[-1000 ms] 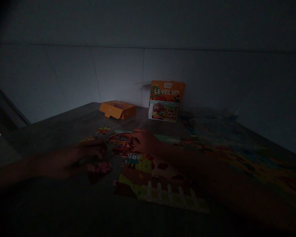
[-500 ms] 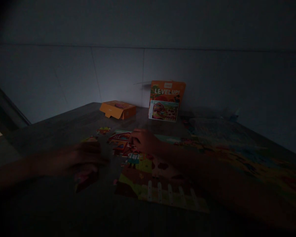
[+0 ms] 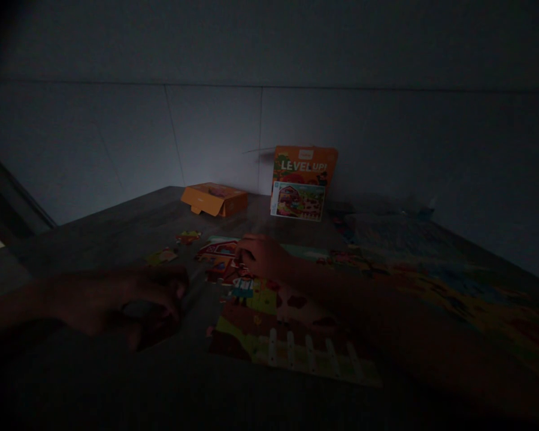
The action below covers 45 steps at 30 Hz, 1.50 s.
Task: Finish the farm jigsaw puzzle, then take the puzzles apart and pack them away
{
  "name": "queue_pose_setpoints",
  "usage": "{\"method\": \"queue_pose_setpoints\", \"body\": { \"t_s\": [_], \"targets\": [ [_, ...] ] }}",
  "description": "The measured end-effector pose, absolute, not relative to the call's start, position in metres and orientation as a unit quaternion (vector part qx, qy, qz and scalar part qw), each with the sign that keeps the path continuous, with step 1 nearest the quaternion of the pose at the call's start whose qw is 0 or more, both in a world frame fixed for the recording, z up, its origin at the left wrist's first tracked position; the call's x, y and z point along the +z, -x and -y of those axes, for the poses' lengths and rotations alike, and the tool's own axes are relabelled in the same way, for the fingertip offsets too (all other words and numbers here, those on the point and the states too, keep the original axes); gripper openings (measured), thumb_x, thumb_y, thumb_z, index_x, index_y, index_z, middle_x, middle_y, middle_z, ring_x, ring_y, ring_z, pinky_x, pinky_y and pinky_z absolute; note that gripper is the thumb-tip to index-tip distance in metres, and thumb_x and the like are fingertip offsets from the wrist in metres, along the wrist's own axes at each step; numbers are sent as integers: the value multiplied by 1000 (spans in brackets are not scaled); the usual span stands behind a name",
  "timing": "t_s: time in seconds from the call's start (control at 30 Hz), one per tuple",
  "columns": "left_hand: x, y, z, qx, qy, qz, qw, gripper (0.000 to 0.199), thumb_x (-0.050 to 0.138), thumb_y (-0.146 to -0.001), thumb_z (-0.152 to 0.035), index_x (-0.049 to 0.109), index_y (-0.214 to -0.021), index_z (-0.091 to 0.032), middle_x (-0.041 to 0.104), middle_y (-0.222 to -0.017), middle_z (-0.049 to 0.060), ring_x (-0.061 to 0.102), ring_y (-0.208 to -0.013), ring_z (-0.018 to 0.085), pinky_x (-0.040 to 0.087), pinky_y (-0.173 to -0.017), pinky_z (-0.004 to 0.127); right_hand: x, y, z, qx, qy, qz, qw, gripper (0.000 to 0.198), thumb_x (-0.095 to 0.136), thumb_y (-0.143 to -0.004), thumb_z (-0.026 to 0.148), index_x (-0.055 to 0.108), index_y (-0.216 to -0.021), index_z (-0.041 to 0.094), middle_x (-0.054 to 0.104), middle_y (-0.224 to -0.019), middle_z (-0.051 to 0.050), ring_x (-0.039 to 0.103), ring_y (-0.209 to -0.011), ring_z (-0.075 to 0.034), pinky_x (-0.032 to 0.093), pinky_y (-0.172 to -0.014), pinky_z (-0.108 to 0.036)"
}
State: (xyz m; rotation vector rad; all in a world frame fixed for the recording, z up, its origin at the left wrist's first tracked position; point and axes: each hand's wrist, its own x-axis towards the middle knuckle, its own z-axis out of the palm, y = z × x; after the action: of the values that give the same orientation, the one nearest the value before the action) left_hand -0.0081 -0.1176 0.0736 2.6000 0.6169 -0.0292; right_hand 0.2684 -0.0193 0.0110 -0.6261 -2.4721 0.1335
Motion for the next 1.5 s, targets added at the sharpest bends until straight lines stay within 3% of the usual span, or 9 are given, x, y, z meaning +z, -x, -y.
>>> {"method": "queue_pose_setpoints", "body": {
  "t_s": [0.2,0.37,0.47,0.7,0.83,0.93,1.17,1.33,1.5],
  "targets": [
    [80,6,120,58,-950,-236,195,30,53,-90,-13,61,-116,-26,54,-124,5,52,-111,23,44,-93,33,12,-268,20,55,228,927,293,25,48,-76,-2,67,-80,15,62,-80,-4,57,-73,-13,40,-69,-22],
    [69,4,123,29,-932,-325,157,25,72,-78,-37,60,-91,-19,62,-92,3,59,-82,19,45,-70,27,11,-269,20,60,230,926,295,25,48,-75,-2,67,-79,15,62,-78,-3,56,-69,-13,40,-66,-22],
    [64,0,128,-1,-926,-339,168,24,74,-76,-35,57,-84,-19,61,-81,0,58,-72,16,43,-64,25,9,-269,18,54,223,926,300,24,49,-76,-1,67,-80,15,63,-79,-4,57,-72,-13,40,-67,-22],
    [88,8,126,-16,-943,-272,192,29,56,-85,-6,64,-105,-25,62,-105,2,58,-98,18,42,-85,26,9,-269,17,59,226,927,295,24,48,-78,0,68,-80,15,63,-79,-4,58,-71,-13,41,-68,-22],
    [88,13,121,13,-933,-322,160,16,56,-91,-24,65,-105,-23,63,-105,4,59,-94,19,44,-80,26,9,-269,17,56,229,923,304,25,49,-78,0,69,-80,14,63,-79,-4,58,-71,-13,41,-67,-23],
    [79,10,123,32,-917,-366,157,30,71,-80,-38,62,-104,-22,63,-103,4,61,-91,21,46,-78,28,9,-269,17,60,247,917,307,26,48,-78,-2,69,-79,14,64,-78,-4,58,-71,-13,41,-66,-23],
    [83,5,127,-7,-929,-283,239,3,61,-85,-17,60,-84,-19,63,-101,5,60,-92,17,47,-81,27,9,-268,17,45,256,917,304,25,50,-77,-1,69,-78,14,64,-77,-5,59,-71,-14,41,-68,-23],
    [66,4,124,29,-901,-392,186,28,68,-80,-39,59,-99,-20,62,-97,4,61,-83,19,49,-72,28,9,-269,17,51,248,920,300,26,50,-74,-2,70,-80,14,65,-79,-5,59,-71,-14,41,-67,-23],
    [70,7,122,29,-929,-319,187,17,67,-80,-22,66,-97,-22,63,-97,4,63,-84,17,51,-76,26,9,-268,17,54,250,919,301,24,50,-77,0,70,-79,13,64,-78,-5,58,-70,-13,41,-67,-23]
  ]
}}
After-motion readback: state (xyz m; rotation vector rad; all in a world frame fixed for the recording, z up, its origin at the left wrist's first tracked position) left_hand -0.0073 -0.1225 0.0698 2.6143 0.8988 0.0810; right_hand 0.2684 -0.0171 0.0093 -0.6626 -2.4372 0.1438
